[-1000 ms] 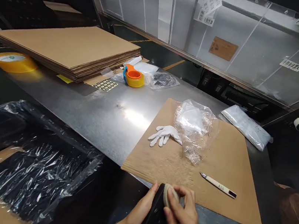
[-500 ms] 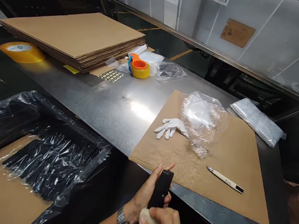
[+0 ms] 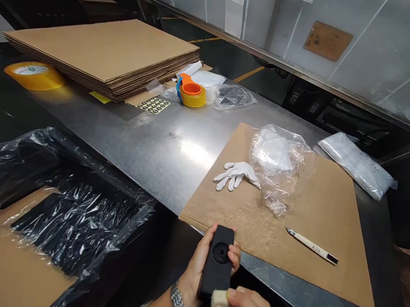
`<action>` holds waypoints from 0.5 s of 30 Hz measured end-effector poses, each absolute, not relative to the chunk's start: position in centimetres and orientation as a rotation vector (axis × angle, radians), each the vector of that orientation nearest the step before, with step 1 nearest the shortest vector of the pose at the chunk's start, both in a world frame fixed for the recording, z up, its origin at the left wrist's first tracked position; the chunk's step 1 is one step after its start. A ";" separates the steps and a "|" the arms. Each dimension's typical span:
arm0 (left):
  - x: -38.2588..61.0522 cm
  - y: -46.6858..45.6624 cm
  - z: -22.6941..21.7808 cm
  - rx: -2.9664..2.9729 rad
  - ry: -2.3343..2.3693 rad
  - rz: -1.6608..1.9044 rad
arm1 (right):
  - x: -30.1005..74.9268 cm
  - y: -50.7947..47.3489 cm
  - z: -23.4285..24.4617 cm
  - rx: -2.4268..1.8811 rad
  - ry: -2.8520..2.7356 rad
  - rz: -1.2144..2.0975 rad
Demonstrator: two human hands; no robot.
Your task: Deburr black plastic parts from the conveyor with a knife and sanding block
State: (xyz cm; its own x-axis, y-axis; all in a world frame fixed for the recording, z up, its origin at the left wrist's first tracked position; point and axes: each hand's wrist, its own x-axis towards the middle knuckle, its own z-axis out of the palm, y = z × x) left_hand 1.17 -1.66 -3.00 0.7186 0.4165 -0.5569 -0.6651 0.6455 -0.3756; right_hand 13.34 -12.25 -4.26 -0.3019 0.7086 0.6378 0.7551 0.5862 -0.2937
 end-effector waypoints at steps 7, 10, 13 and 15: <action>0.7 -1.4 -2.7 -0.369 0.512 0.721 | 18.6 -8.4 -5.2 -1.353 -2.007 -0.161; 0.8 -1.7 -2.0 -0.240 0.603 0.693 | 20.2 -5.8 -6.2 -1.559 -1.990 -0.071; 1.0 -2.2 -1.1 -0.072 0.762 0.779 | 21.3 -3.9 -7.1 -1.677 -2.011 0.009; 1.1 -2.4 -0.7 0.064 0.843 0.823 | 21.6 -3.4 -7.4 -1.706 -2.004 0.000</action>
State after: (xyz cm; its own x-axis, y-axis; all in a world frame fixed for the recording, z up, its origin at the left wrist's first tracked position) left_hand 1.13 -2.40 -0.66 0.3824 0.6688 -0.6375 -0.6211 0.6969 0.3586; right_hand 21.62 -3.38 -7.35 -0.0856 0.9245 0.3714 0.9244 0.2127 -0.3165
